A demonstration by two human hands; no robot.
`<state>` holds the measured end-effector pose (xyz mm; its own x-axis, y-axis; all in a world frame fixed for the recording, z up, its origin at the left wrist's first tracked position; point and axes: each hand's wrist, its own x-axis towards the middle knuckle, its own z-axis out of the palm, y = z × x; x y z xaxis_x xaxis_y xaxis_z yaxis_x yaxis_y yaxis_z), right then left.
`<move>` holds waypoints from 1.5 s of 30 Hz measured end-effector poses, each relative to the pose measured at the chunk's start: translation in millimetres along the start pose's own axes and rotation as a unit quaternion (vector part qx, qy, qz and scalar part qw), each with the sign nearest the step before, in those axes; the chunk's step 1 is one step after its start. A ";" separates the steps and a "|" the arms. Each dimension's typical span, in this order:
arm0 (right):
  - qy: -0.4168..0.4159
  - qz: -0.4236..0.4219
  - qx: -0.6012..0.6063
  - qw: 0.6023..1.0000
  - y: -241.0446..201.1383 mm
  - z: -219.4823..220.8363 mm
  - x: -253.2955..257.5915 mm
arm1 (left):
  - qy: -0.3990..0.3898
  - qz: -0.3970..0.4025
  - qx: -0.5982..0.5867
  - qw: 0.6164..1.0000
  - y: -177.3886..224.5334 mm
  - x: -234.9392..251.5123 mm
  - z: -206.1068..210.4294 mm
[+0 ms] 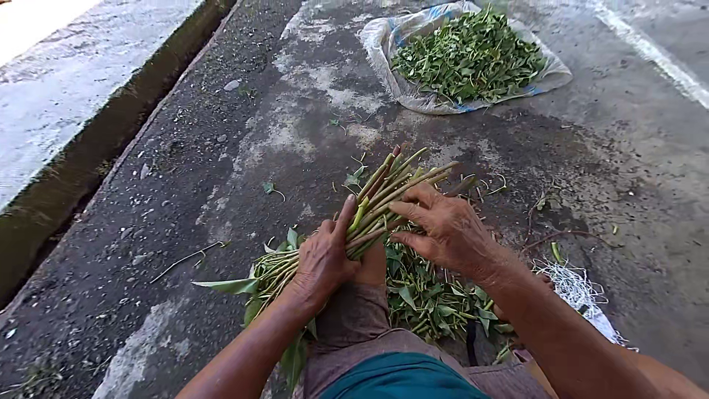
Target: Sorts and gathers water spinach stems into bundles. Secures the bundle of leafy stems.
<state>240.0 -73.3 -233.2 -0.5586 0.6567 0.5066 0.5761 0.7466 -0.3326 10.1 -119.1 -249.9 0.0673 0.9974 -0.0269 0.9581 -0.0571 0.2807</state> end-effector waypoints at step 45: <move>0.026 -0.129 -0.074 0.989 15.6 74.0 -18.0 | 0.010 0.121 0.043 0.992 -15.5 4.9 7.7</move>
<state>214.9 -65.6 -306.3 -0.6691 0.4381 0.6003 0.5016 0.8623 -0.0702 -2.4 -113.6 -261.7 0.2939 0.9545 0.0506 0.9347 -0.2980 0.1936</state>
